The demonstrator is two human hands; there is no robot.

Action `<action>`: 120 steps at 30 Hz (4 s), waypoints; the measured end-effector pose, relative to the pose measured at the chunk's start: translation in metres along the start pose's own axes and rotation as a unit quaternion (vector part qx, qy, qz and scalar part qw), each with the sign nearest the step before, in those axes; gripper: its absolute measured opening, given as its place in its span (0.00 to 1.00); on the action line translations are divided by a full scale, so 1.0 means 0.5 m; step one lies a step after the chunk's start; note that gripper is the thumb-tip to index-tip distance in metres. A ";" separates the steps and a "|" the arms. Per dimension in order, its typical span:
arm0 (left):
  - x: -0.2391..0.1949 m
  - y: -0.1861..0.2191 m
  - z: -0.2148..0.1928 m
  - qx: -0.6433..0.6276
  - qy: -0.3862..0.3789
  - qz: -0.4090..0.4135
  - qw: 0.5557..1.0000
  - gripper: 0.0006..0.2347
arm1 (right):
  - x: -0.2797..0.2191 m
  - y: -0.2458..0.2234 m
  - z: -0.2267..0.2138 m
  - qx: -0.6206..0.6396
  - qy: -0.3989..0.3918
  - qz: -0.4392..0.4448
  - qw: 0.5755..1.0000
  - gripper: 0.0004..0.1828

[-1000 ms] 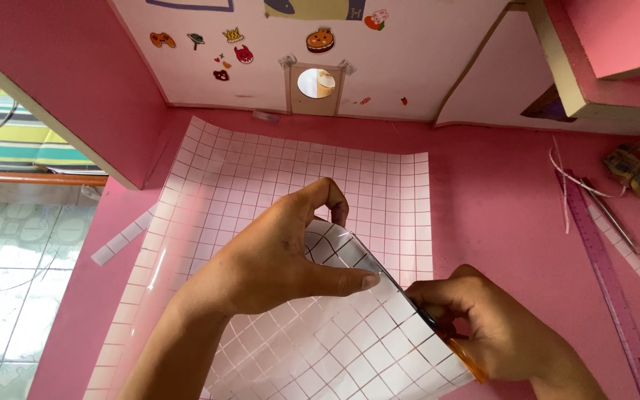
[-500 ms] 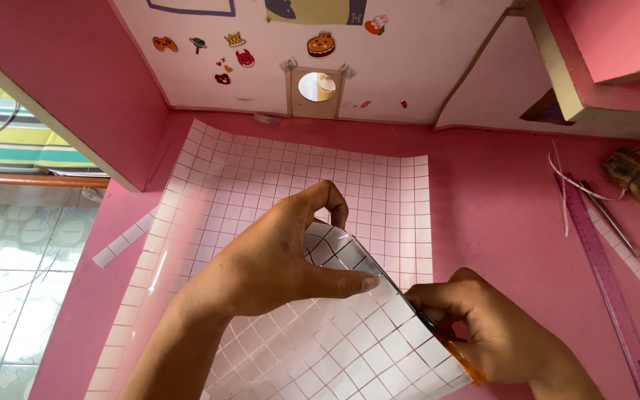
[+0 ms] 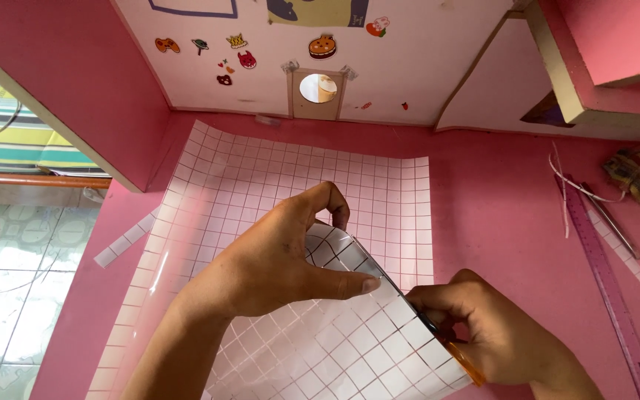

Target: Cutting a piece of grid-patterned adhesive film from a roll with scissors and applying it to a glass surface

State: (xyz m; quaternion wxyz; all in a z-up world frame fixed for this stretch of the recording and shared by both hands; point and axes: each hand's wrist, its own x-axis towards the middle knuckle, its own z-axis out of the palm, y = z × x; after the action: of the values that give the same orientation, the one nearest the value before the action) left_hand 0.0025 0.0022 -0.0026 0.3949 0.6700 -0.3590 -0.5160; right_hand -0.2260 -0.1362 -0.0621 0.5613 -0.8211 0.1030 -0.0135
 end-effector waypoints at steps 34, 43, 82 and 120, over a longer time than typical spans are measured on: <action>-0.001 -0.007 -0.004 -0.029 -0.010 0.015 0.999 0.21 | -0.003 0.006 0.000 -0.036 0.003 -0.009 0.999 0.14; 0.004 -0.020 -0.005 -0.040 -0.018 0.046 0.998 0.21 | -0.004 0.008 0.001 -0.026 0.003 0.007 1.000 0.12; 0.023 -0.048 -0.022 -0.093 0.199 0.253 0.942 0.15 | 0.001 0.170 -0.073 0.455 0.210 -0.086 0.861 0.27; 0.105 -0.113 -0.047 -0.165 0.399 0.353 0.830 0.08 | 0.016 0.086 -0.060 0.186 0.285 -0.134 0.931 0.14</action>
State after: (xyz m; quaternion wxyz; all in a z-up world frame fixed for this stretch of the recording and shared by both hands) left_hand 0.0404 -0.0163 -0.0714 0.7636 0.5701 -0.2922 -0.0808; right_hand -0.2286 -0.1802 -0.0916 0.6440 -0.6699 0.1434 -0.3405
